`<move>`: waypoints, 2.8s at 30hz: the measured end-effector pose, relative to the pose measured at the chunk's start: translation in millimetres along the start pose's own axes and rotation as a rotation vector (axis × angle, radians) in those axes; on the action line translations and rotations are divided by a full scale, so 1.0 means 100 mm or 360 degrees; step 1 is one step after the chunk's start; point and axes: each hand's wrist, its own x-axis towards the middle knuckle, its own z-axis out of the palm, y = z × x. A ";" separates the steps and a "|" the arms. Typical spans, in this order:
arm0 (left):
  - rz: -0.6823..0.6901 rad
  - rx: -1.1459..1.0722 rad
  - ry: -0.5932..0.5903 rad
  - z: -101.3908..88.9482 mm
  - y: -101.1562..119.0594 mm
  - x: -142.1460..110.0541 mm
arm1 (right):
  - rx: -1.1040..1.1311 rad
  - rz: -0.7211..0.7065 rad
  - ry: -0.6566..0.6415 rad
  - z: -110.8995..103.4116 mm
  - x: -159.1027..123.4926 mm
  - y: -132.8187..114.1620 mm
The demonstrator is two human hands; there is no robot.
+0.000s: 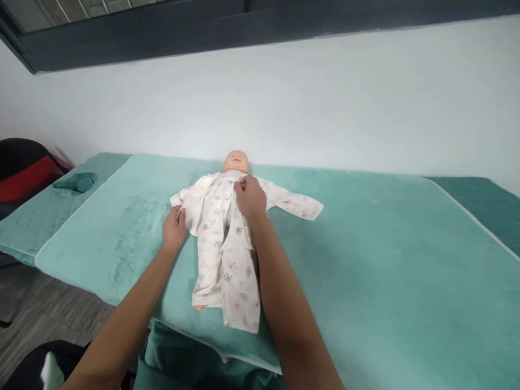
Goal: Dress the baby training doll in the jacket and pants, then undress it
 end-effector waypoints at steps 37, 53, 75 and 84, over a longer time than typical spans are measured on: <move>0.0460 -0.0311 -0.0187 -0.06 0.58 0.15 | -0.0118 -0.0033 -0.0018 -0.13 0.08 -0.07; 0.0199 0.0306 0.0180 0.01 0.07 0.70 | 0.0251 0.0030 0.0124 -0.09 0.17 -0.01; -0.0045 -0.1000 -0.0315 0.79 1.35 1.14 | 0.0967 0.0114 0.0112 -0.04 0.20 0.06; -0.0113 -0.1178 -0.0371 0.84 1.33 1.14 | 0.0806 0.0066 -0.0006 0.02 0.39 -0.08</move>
